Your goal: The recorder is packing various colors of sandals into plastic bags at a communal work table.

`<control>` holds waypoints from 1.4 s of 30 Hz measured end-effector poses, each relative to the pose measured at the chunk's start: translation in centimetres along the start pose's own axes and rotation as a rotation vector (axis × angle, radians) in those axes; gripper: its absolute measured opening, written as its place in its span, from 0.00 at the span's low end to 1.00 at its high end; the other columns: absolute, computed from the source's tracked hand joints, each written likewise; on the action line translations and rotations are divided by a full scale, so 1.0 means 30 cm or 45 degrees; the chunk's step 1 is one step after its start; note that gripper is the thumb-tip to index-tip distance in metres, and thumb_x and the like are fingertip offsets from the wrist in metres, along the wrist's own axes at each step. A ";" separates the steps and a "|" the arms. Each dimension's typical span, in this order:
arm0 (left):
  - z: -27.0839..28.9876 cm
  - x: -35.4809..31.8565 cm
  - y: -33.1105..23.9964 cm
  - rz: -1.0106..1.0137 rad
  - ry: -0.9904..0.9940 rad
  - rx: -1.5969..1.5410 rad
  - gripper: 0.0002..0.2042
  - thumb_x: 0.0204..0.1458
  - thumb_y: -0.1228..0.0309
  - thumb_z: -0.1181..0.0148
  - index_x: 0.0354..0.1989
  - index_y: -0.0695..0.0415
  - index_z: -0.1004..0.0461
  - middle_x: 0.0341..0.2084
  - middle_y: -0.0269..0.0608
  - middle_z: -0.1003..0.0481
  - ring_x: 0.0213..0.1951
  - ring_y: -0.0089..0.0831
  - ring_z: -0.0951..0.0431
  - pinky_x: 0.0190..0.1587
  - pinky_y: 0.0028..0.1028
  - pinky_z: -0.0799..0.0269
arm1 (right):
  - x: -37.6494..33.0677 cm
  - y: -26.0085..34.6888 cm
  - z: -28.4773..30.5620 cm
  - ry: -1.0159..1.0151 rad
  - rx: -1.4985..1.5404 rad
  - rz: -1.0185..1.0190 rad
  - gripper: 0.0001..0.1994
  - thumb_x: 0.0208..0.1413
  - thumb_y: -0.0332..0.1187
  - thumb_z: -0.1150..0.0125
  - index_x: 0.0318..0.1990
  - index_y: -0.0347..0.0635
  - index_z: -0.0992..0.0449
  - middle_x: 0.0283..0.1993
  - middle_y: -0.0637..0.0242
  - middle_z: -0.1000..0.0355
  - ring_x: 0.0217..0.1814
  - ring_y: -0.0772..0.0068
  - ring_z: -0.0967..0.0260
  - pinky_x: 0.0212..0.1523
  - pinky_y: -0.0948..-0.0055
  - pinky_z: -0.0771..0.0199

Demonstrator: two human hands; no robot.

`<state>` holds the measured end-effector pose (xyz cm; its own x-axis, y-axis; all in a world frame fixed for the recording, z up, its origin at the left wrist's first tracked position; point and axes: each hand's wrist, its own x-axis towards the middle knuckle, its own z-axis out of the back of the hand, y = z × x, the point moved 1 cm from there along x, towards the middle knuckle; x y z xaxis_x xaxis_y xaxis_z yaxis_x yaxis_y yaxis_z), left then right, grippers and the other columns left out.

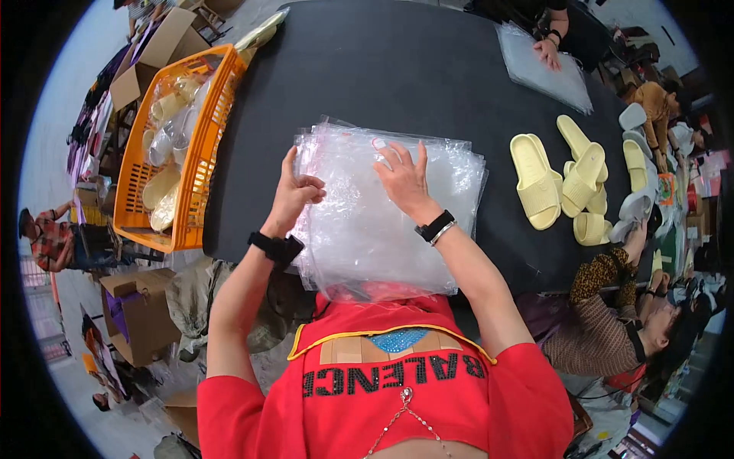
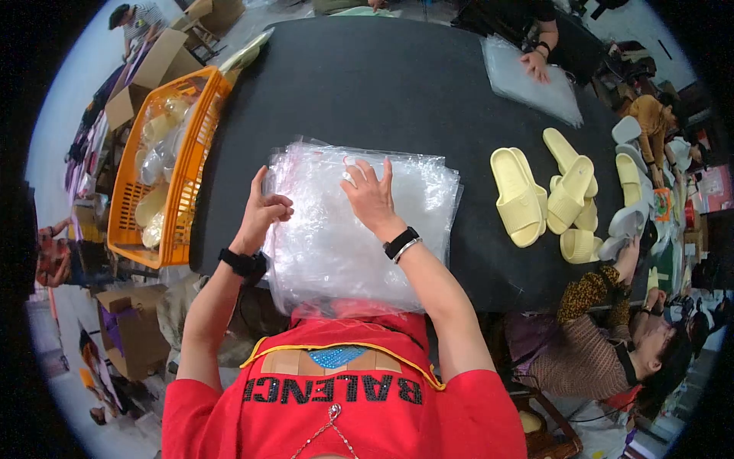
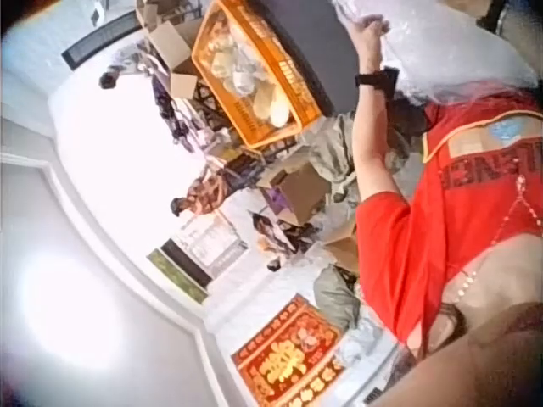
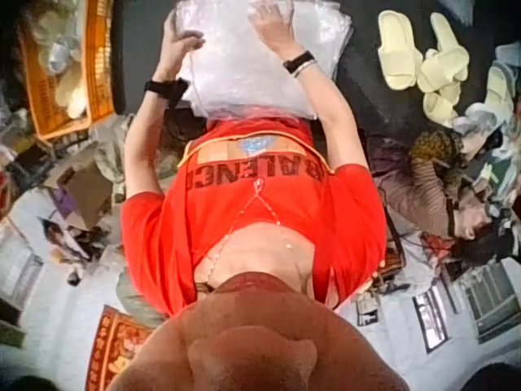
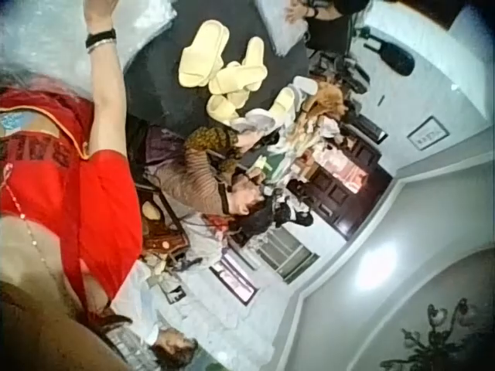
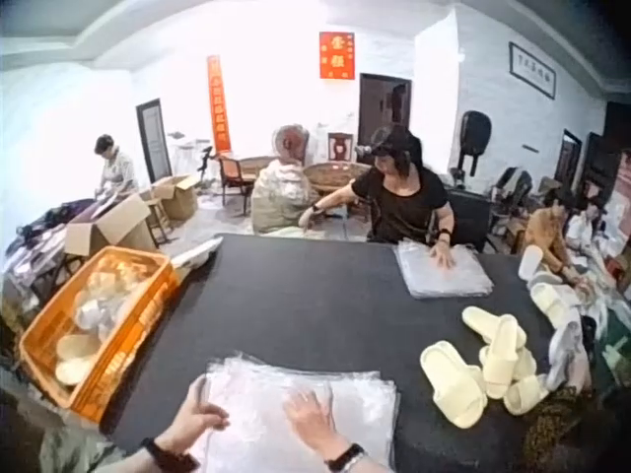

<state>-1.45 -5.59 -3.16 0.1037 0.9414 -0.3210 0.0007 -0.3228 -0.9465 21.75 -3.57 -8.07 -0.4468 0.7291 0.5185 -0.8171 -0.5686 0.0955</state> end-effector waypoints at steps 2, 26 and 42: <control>0.089 0.071 0.087 0.025 -0.074 -0.014 0.42 0.41 0.87 0.51 0.63 0.52 0.68 0.28 0.47 0.30 0.28 0.29 0.27 0.31 0.24 0.28 | 0.007 0.025 0.035 0.052 0.139 -0.055 0.10 0.43 0.35 0.40 0.35 0.50 0.26 0.50 0.68 0.37 0.61 0.65 0.50 0.58 0.38 0.61; -0.049 -0.096 0.494 -0.771 -0.028 1.715 0.35 0.31 0.51 0.36 0.54 0.35 0.38 0.59 0.40 0.46 0.63 0.47 0.54 0.58 0.61 0.66 | -0.383 0.188 0.031 1.279 0.212 -0.547 0.48 0.36 0.60 0.40 0.64 0.54 0.54 0.69 0.54 0.74 0.70 0.44 0.82 0.51 0.23 0.74; 1.000 -0.213 -0.662 -0.407 -0.761 0.896 0.21 0.49 0.56 0.46 0.48 0.56 0.32 0.32 0.40 0.26 0.33 0.27 0.27 0.34 0.26 0.31 | -0.310 0.126 0.018 1.097 0.584 -0.515 0.25 0.44 0.43 0.39 0.51 0.45 0.35 0.62 0.44 0.54 0.65 0.46 0.59 0.60 0.54 0.53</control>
<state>-31.96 -2.24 16.66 -0.3195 0.9315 0.1738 -0.6732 -0.0941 -0.7335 23.01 -12.71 -12.08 -0.4270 0.8181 -0.3851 -0.8273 -0.1814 0.5317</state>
